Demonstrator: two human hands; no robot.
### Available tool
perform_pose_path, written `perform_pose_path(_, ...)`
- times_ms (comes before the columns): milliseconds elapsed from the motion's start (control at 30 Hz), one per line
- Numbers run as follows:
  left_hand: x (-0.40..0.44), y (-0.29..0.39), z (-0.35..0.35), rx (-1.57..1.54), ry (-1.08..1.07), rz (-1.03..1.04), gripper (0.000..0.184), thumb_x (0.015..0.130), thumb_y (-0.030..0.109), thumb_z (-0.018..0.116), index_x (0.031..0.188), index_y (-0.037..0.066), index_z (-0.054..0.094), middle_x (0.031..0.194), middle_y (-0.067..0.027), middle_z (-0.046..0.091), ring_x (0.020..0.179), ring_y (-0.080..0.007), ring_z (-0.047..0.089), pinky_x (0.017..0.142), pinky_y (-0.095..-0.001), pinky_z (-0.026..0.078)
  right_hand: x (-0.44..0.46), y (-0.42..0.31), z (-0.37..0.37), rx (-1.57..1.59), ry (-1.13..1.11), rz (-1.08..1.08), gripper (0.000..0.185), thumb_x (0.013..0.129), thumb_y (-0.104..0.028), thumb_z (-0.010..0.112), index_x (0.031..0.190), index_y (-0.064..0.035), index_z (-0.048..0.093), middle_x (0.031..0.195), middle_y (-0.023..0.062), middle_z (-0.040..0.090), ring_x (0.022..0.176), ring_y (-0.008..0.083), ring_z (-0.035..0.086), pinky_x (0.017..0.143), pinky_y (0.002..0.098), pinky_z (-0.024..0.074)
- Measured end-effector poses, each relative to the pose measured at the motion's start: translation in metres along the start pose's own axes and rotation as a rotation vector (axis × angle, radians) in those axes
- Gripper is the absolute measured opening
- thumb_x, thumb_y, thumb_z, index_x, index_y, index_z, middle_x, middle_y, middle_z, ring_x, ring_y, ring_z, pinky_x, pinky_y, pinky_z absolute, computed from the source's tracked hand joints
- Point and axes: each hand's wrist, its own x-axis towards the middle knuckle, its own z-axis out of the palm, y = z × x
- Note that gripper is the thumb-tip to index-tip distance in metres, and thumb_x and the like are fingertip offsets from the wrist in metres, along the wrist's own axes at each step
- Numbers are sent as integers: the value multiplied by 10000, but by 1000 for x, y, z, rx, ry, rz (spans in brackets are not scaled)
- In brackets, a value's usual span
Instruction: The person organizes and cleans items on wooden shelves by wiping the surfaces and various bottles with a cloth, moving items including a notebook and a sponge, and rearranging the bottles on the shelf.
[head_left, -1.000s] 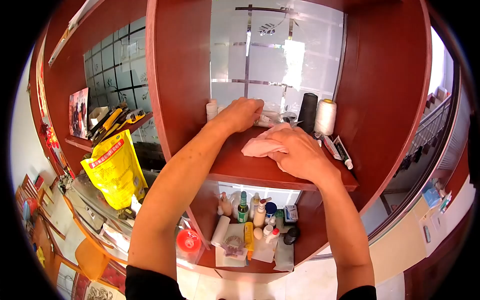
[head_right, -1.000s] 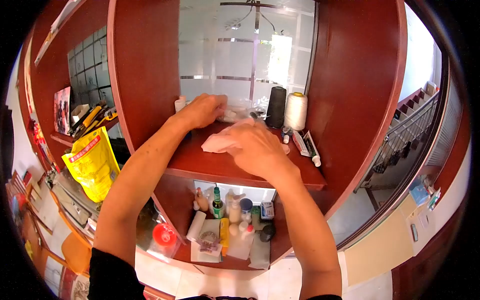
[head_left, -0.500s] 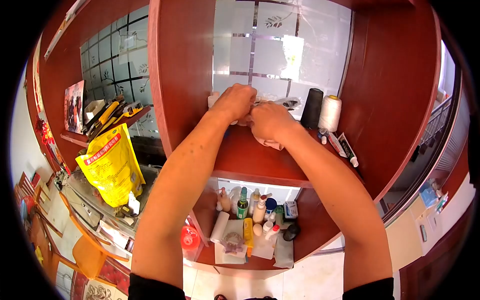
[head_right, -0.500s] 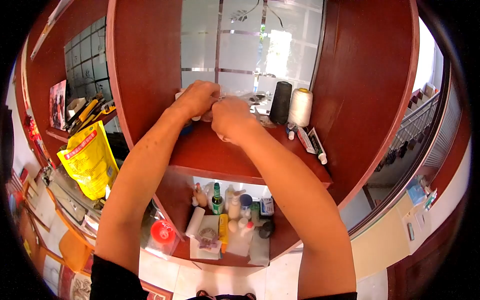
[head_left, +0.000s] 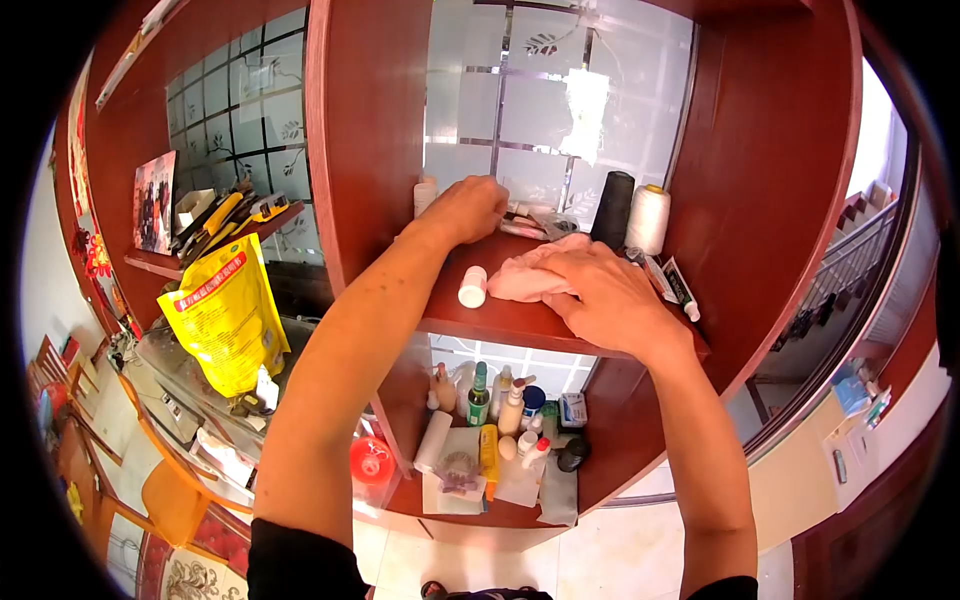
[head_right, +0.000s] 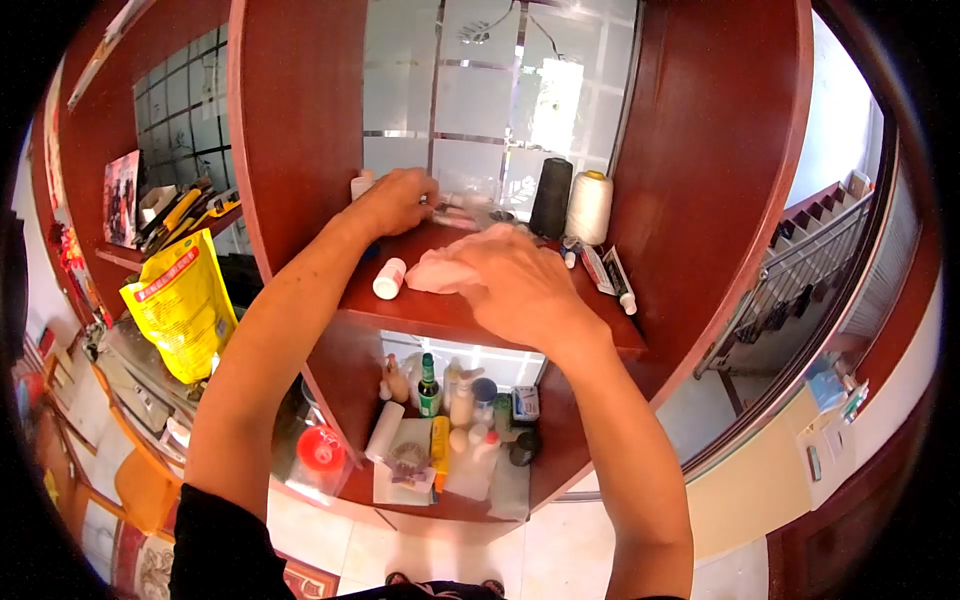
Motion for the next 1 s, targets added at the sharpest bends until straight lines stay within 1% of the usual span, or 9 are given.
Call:
perform_pose_path(100,-10,9,-5,-2,82,-4,150,818,38,619,961,41,664,1090,-187,643,1075,-369,591,904,-423,480,0,0,17,-96,113,-8,390,841,-155,591,1228,-119,613,1215,136,615,1178,334,531,970,473,440)
perform_pose_path(200,-38,31,-32,-116,333,-73,157,847,105,592,978,47,658,1043,-190,662,1019,-371,618,865,-433,492,-4,1,22,-79,175,-10,365,824,-154,601,1186,-122,634,1163,133,637,1156,329,541,942,474,455)
perform_pose_path(267,-67,60,-60,-3,265,-200,220,883,248,582,968,61,659,928,-174,683,927,-367,648,803,-442,503,-4,1,23,28,221,-7,336,770,-102,580,1088,-117,688,1130,117,633,1141,327,536,932,511,423)
perform_pose_path(367,-109,76,-68,83,20,-248,364,869,450,621,964,102,666,818,-155,678,815,-353,656,741,-439,502,-1,6,30,28,265,-19,324,761,-106,586,1068,-105,690,1113,121,638,1133,326,540,931,505,425)
perform_pose_path(533,-127,59,-73,-334,-138,-181,278,882,232,665,1077,34,653,790,-76,664,738,-154,643,638,-307,495,-3,8,34,46,363,-79,288,746,-121,607,1015,-71,695,1098,150,645,1080,338,569,900,479,453)
perform_pose_path(633,-130,54,-73,-489,-85,-159,251,896,81,623,1130,-10,623,836,-43,652,749,-95,612,601,-246,468,-3,10,33,54,376,-105,279,741,-122,610,996,-49,696,1081,155,657,1077,337,573,886,476,458)
perform_pose_path(733,-114,48,-82,-569,242,-202,280,895,-2,582,1175,-4,588,913,-59,653,815,-113,630,694,-249,508,-6,8,27,71,311,-109,307,745,-133,614,1036,-66,688,1087,133,663,1094,324,562,879,477,451)
perform_pose_path(867,-86,41,-79,-818,301,-249,283,871,-55,557,1153,-25,573,967,-81,649,852,-133,624,735,-265,499,-15,3,11,135,179,-120,365,755,-161,631,1115,-128,678,1109,98,657,1081,306,547,868,467,435)
perform_pose_path(1000,-53,37,-73,-326,383,-312,316,817,-60,578,1128,-1,595,915,-123,676,856,-190,657,789,-322,516,-16,6,13,183,214,-162,358,743,-179,641,1095,-130,683,1076,93,659,1035,305,552,856,454,436)
